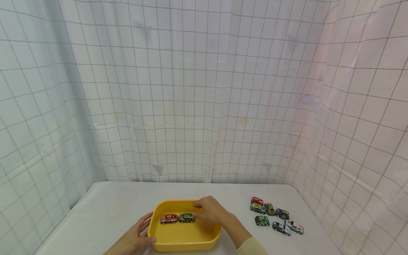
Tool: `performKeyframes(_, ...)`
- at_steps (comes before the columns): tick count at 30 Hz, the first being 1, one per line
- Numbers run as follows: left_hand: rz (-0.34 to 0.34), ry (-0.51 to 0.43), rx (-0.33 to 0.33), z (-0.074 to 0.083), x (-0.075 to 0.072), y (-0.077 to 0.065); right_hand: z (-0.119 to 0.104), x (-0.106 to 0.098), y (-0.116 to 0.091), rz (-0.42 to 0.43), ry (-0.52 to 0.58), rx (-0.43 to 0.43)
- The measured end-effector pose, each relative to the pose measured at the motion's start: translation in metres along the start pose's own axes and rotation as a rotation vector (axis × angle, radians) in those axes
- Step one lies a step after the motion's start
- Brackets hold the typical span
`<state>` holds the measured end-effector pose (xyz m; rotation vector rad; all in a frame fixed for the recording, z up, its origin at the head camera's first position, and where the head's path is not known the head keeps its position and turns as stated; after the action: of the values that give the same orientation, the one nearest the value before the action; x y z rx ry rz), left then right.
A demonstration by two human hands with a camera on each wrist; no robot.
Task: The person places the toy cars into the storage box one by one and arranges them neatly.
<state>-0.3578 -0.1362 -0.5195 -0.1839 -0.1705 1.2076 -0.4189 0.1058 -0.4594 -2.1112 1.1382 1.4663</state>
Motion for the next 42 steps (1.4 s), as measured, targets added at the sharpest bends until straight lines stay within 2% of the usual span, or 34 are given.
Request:
performKeyframes(12,0.025,0.014,-0.013,-0.003,-0.002,0.003,0.011,-0.008,-0.01,-0.014,0.021,0.01)
performKeyframes(42,-0.017,-0.029,-0.006,-0.004,-0.001,0.002,0.021,-0.032,-0.027,0.01,0.048,0.032)
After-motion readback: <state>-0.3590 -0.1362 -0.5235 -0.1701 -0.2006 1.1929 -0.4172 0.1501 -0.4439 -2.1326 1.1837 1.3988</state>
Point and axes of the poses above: each hand's wrist, its own y-axis towards the middle knuckle, its own x-axis out of the palm, z = x × y, the point moved 8 cm from there along y, towards the middle knuckle, and after that the axes turned 2 degrees about -z, right-handed, at the moved point
